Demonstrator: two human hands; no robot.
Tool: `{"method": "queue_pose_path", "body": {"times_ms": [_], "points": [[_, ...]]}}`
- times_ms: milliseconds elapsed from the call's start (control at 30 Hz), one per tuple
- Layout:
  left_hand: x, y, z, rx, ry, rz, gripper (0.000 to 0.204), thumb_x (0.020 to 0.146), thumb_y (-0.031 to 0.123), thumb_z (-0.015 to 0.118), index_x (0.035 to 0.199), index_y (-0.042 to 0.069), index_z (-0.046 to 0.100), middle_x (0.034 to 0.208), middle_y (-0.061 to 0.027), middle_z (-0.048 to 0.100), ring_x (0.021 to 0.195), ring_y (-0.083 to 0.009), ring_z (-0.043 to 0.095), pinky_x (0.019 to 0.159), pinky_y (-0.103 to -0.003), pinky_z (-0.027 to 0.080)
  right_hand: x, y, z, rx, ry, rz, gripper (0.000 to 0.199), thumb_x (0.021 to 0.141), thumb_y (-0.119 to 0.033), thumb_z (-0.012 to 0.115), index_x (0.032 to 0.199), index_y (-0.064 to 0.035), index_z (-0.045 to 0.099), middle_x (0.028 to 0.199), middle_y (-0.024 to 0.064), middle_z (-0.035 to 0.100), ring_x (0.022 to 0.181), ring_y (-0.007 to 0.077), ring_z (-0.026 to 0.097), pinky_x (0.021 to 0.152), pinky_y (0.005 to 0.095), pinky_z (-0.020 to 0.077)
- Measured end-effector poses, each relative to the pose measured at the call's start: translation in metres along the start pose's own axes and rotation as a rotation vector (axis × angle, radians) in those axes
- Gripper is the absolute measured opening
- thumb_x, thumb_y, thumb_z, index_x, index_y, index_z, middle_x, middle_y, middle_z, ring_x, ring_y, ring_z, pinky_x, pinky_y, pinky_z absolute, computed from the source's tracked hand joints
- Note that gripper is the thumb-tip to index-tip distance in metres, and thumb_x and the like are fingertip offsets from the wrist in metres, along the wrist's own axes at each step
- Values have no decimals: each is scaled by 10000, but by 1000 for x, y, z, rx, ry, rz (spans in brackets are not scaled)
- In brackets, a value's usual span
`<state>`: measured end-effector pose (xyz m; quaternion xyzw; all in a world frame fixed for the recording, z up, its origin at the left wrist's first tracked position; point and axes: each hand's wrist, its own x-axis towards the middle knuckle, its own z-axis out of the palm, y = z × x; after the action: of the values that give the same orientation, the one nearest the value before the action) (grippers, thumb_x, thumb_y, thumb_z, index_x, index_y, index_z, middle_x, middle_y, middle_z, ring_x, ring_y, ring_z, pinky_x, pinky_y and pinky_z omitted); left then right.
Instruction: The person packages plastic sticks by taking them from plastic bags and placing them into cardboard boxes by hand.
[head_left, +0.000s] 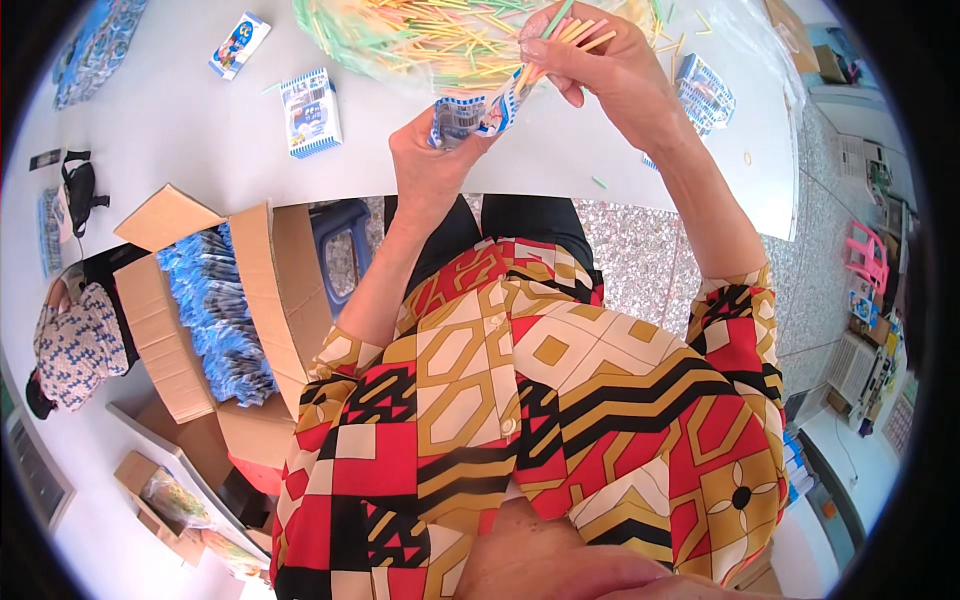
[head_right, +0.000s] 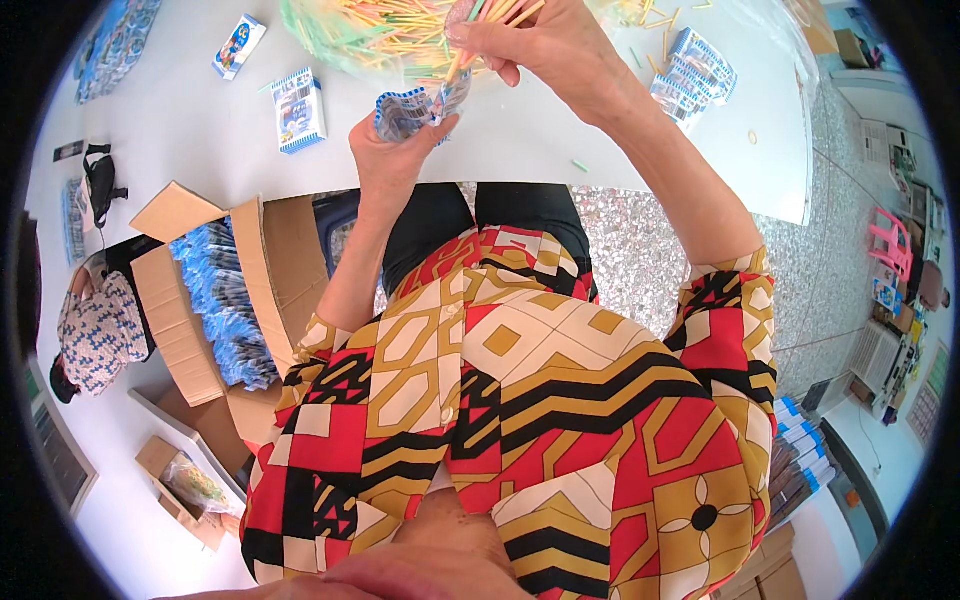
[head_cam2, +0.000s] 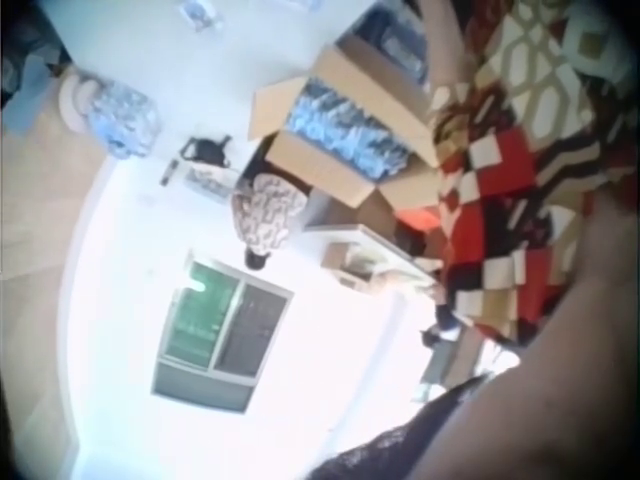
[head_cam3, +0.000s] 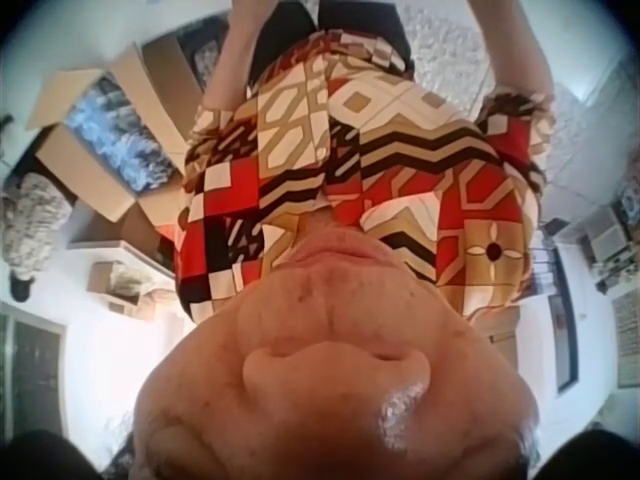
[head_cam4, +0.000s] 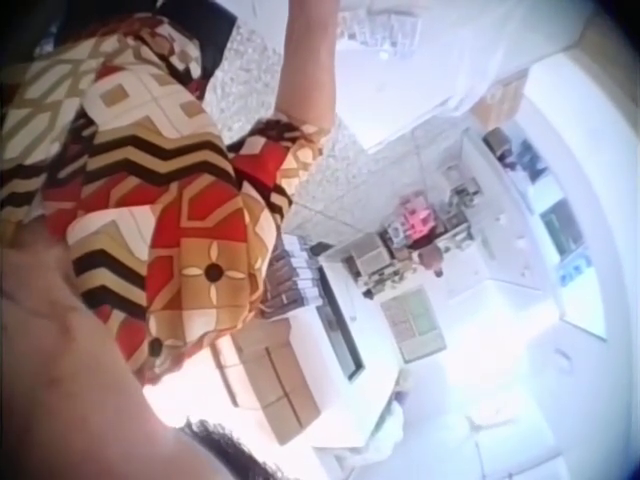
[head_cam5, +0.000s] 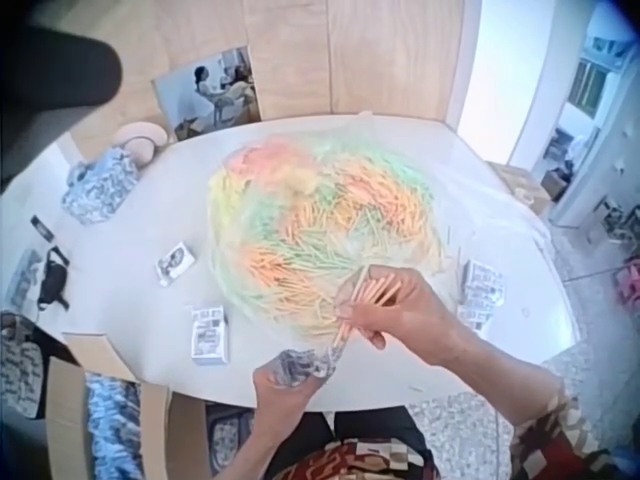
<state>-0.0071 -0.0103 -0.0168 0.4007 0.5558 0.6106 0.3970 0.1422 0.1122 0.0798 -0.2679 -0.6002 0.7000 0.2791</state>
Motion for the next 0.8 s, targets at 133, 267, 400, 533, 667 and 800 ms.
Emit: {"method": "queue_pose_path", "body": {"times_ms": [133, 267, 400, 533, 667, 800], "points": [[0, -1, -1, 82, -8, 21, 194, 741, 44, 716, 923, -11, 677, 785, -8, 667, 687, -40, 562, 627, -209, 462, 0, 2, -1, -81, 33, -3, 94, 820, -67, 652, 879, 2, 630, 632, 24, 580, 484, 65, 475, 428, 202, 376], [3, 1, 1, 59, 3, 20, 176, 739, 43, 717, 903, -8, 676, 763, -3, 660, 671, -37, 556, 611, -203, 455, -4, -8, 6, -289, 52, -1, 79, 822, -65, 645, 879, -12, 631, 654, 14, 588, 529, 58, 489, 472, 202, 397], [6, 0, 2, -26, -7, -40, 154, 735, 45, 731, 871, 2, 672, 728, 5, 638, 638, -42, 541, 580, -206, 444, -3, 2, 6, -293, 23, -70, 89, 823, -62, 641, 886, -2, 623, 694, 15, 598, 601, 59, 517, 534, 213, 422], [7, -1, 5, -76, -11, -50, 161, 734, 49, 743, 868, 2, 668, 728, 2, 630, 629, -50, 536, 569, -209, 442, 2, 9, 4, -431, -12, -270, 111, 832, -65, 632, 903, 19, 615, 751, 31, 603, 668, 81, 545, 590, 229, 440], [9, 1, 6, -63, -21, -27, 162, 737, 48, 741, 871, -2, 666, 733, 1, 632, 630, -51, 539, 572, -206, 442, 1, 0, 12, -369, -39, -136, 135, 862, -89, 609, 948, 15, 620, 790, 51, 599, 677, 97, 543, 600, 234, 442], [14, -1, 7, -80, -41, -17, 172, 739, 49, 741, 883, -6, 664, 747, -5, 639, 647, -55, 549, 586, -208, 451, 6, 2, 6, -551, -12, -278, 203, 920, -155, 539, 1001, 13, 617, 778, 47, 573, 624, 90, 507, 567, 228, 429]]}}
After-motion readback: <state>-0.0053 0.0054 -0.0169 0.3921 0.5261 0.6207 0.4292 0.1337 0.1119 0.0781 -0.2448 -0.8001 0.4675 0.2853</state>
